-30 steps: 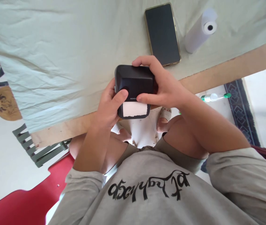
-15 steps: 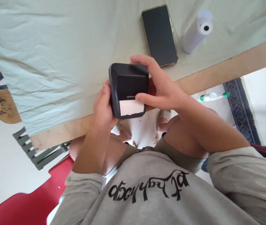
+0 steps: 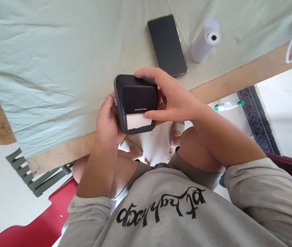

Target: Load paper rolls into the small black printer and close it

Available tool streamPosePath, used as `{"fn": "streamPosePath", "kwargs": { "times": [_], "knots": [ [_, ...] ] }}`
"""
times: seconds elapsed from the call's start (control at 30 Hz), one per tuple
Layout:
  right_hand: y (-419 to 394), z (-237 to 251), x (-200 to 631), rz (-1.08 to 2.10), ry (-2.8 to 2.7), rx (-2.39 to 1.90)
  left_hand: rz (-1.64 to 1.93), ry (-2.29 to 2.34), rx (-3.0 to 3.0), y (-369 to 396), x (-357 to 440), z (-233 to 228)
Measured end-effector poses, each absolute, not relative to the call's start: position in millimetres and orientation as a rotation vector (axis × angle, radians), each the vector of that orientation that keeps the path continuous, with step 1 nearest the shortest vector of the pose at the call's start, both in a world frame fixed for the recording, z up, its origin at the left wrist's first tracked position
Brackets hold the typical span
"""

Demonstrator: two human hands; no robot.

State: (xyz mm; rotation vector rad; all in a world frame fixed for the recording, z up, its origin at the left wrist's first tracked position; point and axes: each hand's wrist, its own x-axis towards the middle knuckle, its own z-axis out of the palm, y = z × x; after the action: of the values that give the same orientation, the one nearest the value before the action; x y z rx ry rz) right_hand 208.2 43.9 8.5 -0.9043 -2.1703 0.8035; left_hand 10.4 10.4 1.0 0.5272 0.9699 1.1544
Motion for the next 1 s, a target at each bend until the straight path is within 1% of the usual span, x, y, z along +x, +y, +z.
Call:
{"fn": "streamPosePath", "kwargs": {
  "times": [0.1,0.17,0.27,0.33,0.4,0.53,0.6,0.8,0.9,1.0],
  "knots": [
    [44.1,12.1,208.7,0.616,-2.003,-0.977,1.182,0.871,0.583,9.7,10.6,-1.9],
    [42.7,15.3,205.6,0.548,-1.804,-1.056,1.188,0.873,0.623,9.9,9.6,-5.0],
    [40.0,21.1,198.6,0.572,-1.527,-1.067,1.138,0.898,0.667,11.2,7.6,-9.0],
    [38.4,26.0,194.8,0.591,-1.503,-1.090,1.116,0.902,0.676,11.8,6.7,-10.6],
    [36.7,31.8,192.0,0.555,-1.694,-1.203,1.141,0.885,0.685,12.0,6.4,-11.8],
    [32.6,43.8,185.6,0.353,-2.301,-1.556,1.204,0.789,0.728,11.0,5.8,-13.5],
    [30.6,48.2,182.6,0.307,-2.433,-1.634,1.207,0.779,0.735,10.4,5.5,-13.4],
    [29.7,54.6,184.7,0.440,-2.574,-1.577,1.127,0.803,0.755,9.6,4.8,-10.5],
    [31.1,56.0,187.7,0.562,-2.505,-1.565,1.088,0.827,0.767,9.2,4.8,-9.0],
    [31.2,56.9,192.4,0.694,-2.355,-1.467,1.066,0.880,0.740,8.5,4.7,-8.6]
  ]
}}
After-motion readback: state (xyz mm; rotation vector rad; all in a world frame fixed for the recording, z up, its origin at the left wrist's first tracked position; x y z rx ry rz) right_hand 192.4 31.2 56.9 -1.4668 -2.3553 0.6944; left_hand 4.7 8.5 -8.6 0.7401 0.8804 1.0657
